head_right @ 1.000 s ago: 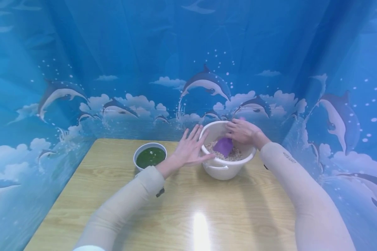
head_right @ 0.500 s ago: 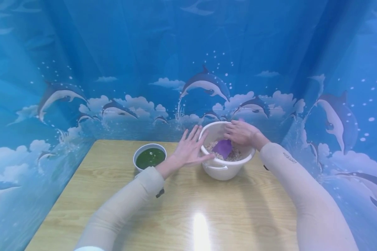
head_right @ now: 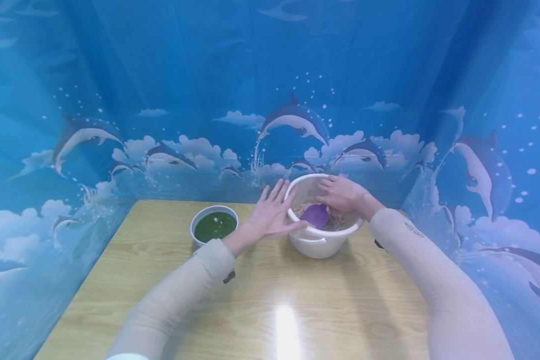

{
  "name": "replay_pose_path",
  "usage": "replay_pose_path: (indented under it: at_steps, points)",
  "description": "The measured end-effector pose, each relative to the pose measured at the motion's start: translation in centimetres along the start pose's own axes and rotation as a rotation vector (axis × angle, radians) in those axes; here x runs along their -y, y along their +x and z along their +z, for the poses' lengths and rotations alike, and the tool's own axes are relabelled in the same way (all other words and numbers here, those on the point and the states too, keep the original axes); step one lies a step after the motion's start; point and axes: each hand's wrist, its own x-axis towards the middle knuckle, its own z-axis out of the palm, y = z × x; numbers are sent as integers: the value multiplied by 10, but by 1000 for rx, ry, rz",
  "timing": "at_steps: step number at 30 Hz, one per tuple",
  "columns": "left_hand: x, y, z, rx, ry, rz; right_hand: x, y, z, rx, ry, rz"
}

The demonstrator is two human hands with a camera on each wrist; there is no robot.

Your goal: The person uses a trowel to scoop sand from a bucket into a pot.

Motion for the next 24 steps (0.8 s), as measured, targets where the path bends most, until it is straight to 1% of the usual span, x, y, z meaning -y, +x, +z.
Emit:
replay_pose_path:
  at_steps: [6, 12, 19, 24]
  points:
    - [0, 0, -1, 3, 11, -1, 2, 2, -5, -11, -11, -9]
    - [0, 0, -1, 9, -4, 2, 8, 2, -8, 8, 6, -14]
    - [0, -1, -1, 10, 7, -2, 13, 0, -8, -14, -16, -19]
    - [0, 0, -2, 15, 7, -6, 14, 4, -9, -27, 8, -21]
